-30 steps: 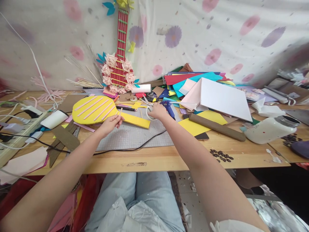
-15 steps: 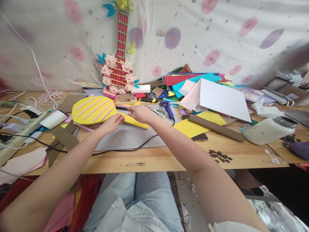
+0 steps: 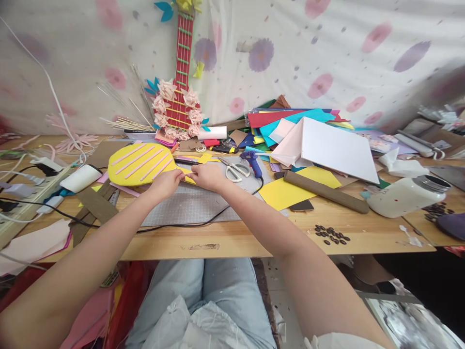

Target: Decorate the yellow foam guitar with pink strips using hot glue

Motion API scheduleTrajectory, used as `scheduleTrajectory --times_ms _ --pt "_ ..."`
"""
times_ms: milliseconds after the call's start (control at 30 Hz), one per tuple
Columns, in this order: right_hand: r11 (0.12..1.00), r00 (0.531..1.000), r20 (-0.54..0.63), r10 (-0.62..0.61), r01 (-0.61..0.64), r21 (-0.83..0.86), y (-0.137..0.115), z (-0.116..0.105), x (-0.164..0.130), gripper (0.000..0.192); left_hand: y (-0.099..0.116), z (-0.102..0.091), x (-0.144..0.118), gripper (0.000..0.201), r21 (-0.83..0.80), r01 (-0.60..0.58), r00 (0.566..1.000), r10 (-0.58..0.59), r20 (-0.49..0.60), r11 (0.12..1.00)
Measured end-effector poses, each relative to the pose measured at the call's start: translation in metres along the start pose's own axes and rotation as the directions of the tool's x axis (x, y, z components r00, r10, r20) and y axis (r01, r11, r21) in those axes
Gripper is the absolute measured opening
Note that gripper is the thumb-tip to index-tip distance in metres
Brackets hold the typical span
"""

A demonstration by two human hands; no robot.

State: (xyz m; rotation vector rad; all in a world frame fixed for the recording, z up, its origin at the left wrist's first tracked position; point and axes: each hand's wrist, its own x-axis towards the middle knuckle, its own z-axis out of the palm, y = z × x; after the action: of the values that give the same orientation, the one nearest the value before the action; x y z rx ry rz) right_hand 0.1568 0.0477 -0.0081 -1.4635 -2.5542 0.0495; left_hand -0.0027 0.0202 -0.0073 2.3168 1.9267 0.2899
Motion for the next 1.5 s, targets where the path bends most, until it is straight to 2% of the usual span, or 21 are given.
scheduleTrajectory --times_ms 167,333,500,567,633,733,867,1100,1333,1500 --pt "0.995 0.997 -0.002 0.077 -0.077 0.056 -0.005 0.000 0.002 0.043 0.002 -0.007 0.002 0.034 0.006 0.000 1.000 0.000 -0.018 1.000" --pt "0.982 0.993 -0.017 0.118 -0.114 0.148 -0.004 0.001 0.002 0.039 0.006 -0.014 0.003 0.033 0.036 0.021 1.000 -0.022 0.010 0.999" --pt "0.909 0.997 0.062 0.043 -0.065 0.412 0.007 0.006 0.005 0.038 0.009 -0.014 0.004 0.033 0.021 -0.028 0.999 0.027 0.021 0.999" --pt "0.881 0.995 0.092 0.026 -0.066 0.468 0.011 0.007 0.007 0.038 0.009 -0.011 0.004 0.033 0.008 -0.030 0.999 0.029 0.023 1.000" --pt "0.905 0.997 0.074 0.033 -0.061 0.421 0.012 0.006 0.009 0.037 0.007 -0.009 0.004 0.035 -0.026 -0.049 0.996 0.051 0.073 0.998" --pt "0.964 1.000 0.001 0.004 -0.004 0.265 0.009 0.001 0.008 0.035 -0.001 -0.005 0.007 0.039 -0.124 -0.106 0.978 0.126 0.164 0.987" --pt "0.995 1.000 -0.014 -0.026 0.027 0.100 0.004 -0.008 0.008 0.034 -0.009 -0.003 0.012 0.037 -0.165 -0.147 0.970 0.175 0.170 0.975" --pt "0.996 0.993 0.096 -0.064 0.058 0.063 -0.002 -0.015 0.017 0.038 -0.004 -0.004 0.016 0.034 -0.030 -0.071 0.993 0.074 0.088 0.997" --pt "0.997 1.000 0.006 0.031 -0.031 0.063 -0.010 -0.018 0.023 0.036 -0.006 -0.011 0.024 0.032 -0.021 0.011 1.000 -0.010 0.022 1.000" --pt "0.986 0.991 -0.007 0.132 -0.131 0.098 -0.016 -0.019 0.027 0.038 0.005 -0.022 0.023 0.028 0.013 0.084 0.996 -0.084 0.031 0.996"
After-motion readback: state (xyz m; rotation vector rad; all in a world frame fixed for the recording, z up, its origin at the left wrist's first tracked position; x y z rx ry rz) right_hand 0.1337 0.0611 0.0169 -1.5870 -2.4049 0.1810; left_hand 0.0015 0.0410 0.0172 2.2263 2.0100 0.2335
